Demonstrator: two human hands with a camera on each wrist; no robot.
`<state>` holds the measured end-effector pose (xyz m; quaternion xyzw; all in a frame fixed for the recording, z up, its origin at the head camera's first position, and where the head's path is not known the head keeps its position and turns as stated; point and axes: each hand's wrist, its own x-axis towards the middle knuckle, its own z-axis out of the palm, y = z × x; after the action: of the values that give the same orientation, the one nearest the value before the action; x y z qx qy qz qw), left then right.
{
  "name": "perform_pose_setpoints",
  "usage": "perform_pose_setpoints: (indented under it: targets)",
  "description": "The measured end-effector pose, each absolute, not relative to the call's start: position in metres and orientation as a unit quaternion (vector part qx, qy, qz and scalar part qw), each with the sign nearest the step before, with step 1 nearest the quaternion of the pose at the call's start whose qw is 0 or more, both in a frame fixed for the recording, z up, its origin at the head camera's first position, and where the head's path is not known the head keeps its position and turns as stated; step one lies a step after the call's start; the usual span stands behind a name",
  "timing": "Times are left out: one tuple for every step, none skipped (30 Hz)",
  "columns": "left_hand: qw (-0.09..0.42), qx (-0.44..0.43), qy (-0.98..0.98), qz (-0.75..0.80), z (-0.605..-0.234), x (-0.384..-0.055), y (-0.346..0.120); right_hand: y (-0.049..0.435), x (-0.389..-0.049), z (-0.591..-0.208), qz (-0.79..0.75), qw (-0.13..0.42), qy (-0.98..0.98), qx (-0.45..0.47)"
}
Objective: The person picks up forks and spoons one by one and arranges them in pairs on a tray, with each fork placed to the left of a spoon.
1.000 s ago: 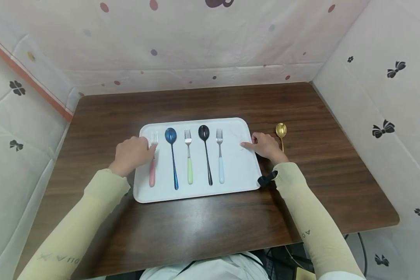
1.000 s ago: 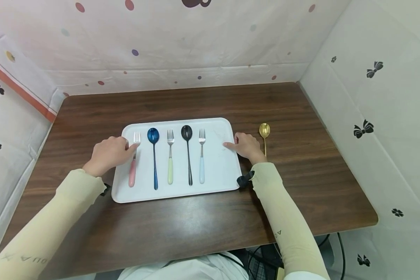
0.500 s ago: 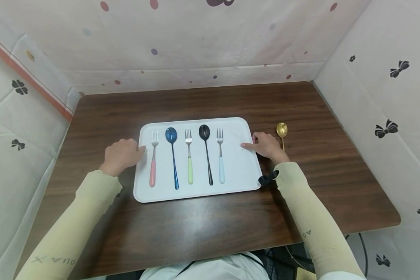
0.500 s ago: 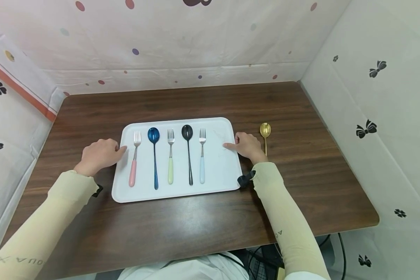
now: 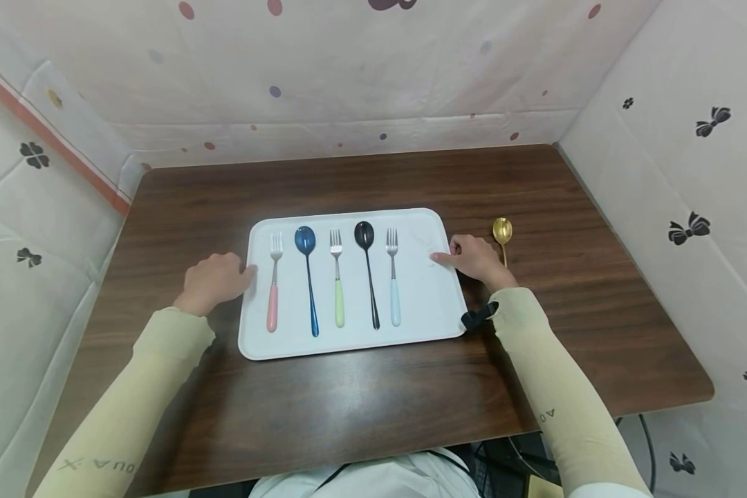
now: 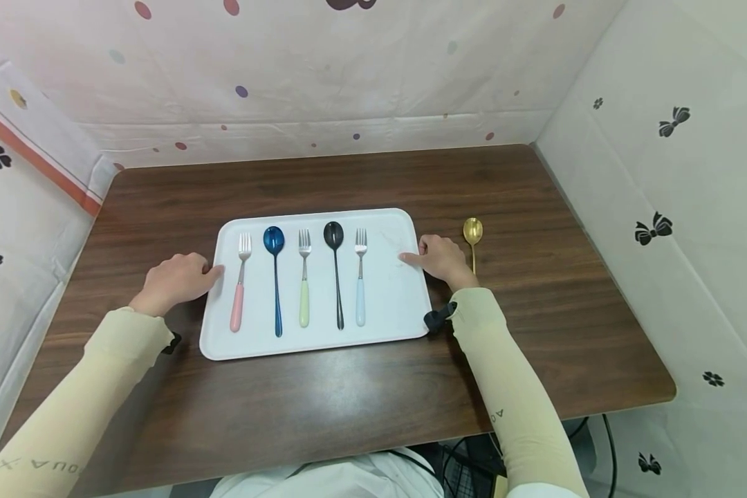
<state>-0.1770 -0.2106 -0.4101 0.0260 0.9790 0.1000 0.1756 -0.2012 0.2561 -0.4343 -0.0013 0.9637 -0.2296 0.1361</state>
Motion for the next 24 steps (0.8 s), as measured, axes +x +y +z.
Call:
perform_pose_setpoints:
  targets:
    - [0.176,0.026,0.979,0.102,-0.4105,-0.1771,-0.2106,0.2563,-0.2015,-0.4348,-0.230,0.135,0.964,-0.002]
    - [0.178,0.027,0.978,0.105,-0.4109,-0.1772,-0.2107,0.2564,-0.2016,-0.4351,-0.231,0.135,0.964,-0.002]
    - [0.178,0.028,0.978,0.107,-0.4112,-0.1773,-0.2107,0.2564,-0.2017,-0.4354,-0.231,0.135,0.964,-0.002]
    - [0.180,0.029,0.977,0.110,-0.4115,-0.1776,-0.2108,0.2565,-0.2017,-0.4356,-0.231,0.134,0.964,-0.002]
    - [0.181,0.031,0.976,0.114,-0.4117,-0.1780,-0.2109,0.2564,-0.2016,-0.4357,-0.231,0.134,0.964,-0.002]
    - [0.183,0.033,0.975,0.118,-0.4119,-0.1783,-0.2110,0.2563,-0.2014,-0.4357,-0.230,0.133,0.964,-0.002]
    - [0.185,0.034,0.975,0.122,-0.4119,-0.1786,-0.2111,0.2563,-0.2013,-0.4357,-0.230,0.133,0.964,-0.002]
    - [0.187,0.036,0.973,0.127,-0.4118,-0.1788,-0.2112,0.2562,-0.2011,-0.4356,-0.229,0.132,0.964,-0.002]
    - [0.189,0.038,0.972,0.132,-0.4117,-0.1790,-0.2114,0.2561,-0.2009,-0.4355,-0.229,0.132,0.964,-0.002]
    - [0.191,0.039,0.971,0.137,-0.4117,-0.1793,-0.2118,0.2561,-0.2007,-0.4353,-0.229,0.131,0.965,-0.002]
    - [0.193,0.041,0.970,0.141,-0.4115,-0.1794,-0.2121,0.2560,-0.2005,-0.4352,-0.229,0.131,0.965,-0.001]
    - [0.195,0.043,0.969,0.145,-0.4111,-0.1794,-0.2123,0.2560,-0.2003,-0.4352,-0.228,0.130,0.965,-0.002]
    - [0.199,0.043,0.968,0.150,-0.4107,-0.1793,-0.2125,0.2558,-0.2001,-0.4351,-0.228,0.131,0.965,-0.002]
    - [0.201,0.045,0.966,0.153,-0.4104,-0.1792,-0.2127,0.2557,-0.2000,-0.4352,-0.227,0.130,0.965,-0.002]
    - [0.204,0.045,0.965,0.156,-0.4101,-0.1791,-0.2130,0.2555,-0.1998,-0.4352,-0.226,0.131,0.965,-0.002]
    - [0.206,0.046,0.965,0.158,-0.4101,-0.1791,-0.2132,0.2553,-0.1996,-0.4353,-0.225,0.131,0.966,-0.003]
    - [0.208,0.045,0.964,0.159,-0.4098,-0.1789,-0.2132,0.2552,-0.1996,-0.4355,-0.224,0.131,0.966,-0.002]
    - [0.211,0.045,0.963,0.161,-0.4097,-0.1788,-0.2131,0.2551,-0.1995,-0.4356,-0.223,0.131,0.966,-0.002]
    - [0.211,0.045,0.963,0.162,-0.4099,-0.1789,-0.2132,0.2550,-0.1995,-0.4356,-0.223,0.131,0.966,-0.001]
    - [0.211,0.045,0.963,0.161,-0.4105,-0.1793,-0.2134,0.2551,-0.1998,-0.4358,-0.223,0.130,0.966,-0.001]
    - [0.211,0.045,0.963,0.161,-0.4109,-0.1796,-0.2137,0.2552,-0.1999,-0.4359,-0.224,0.130,0.966,0.000]
    - [0.211,0.044,0.963,0.161,-0.4114,-0.1800,-0.2138,0.2555,-0.2002,-0.4360,-0.225,0.129,0.966,-0.001]
    - [0.211,0.043,0.963,0.162,-0.4117,-0.1803,-0.2139,0.2558,-0.2004,-0.4361,-0.226,0.129,0.965,-0.002]
    - [0.210,0.043,0.963,0.161,-0.4124,-0.1807,-0.2141,0.2561,-0.2007,-0.4360,-0.227,0.129,0.965,-0.003]
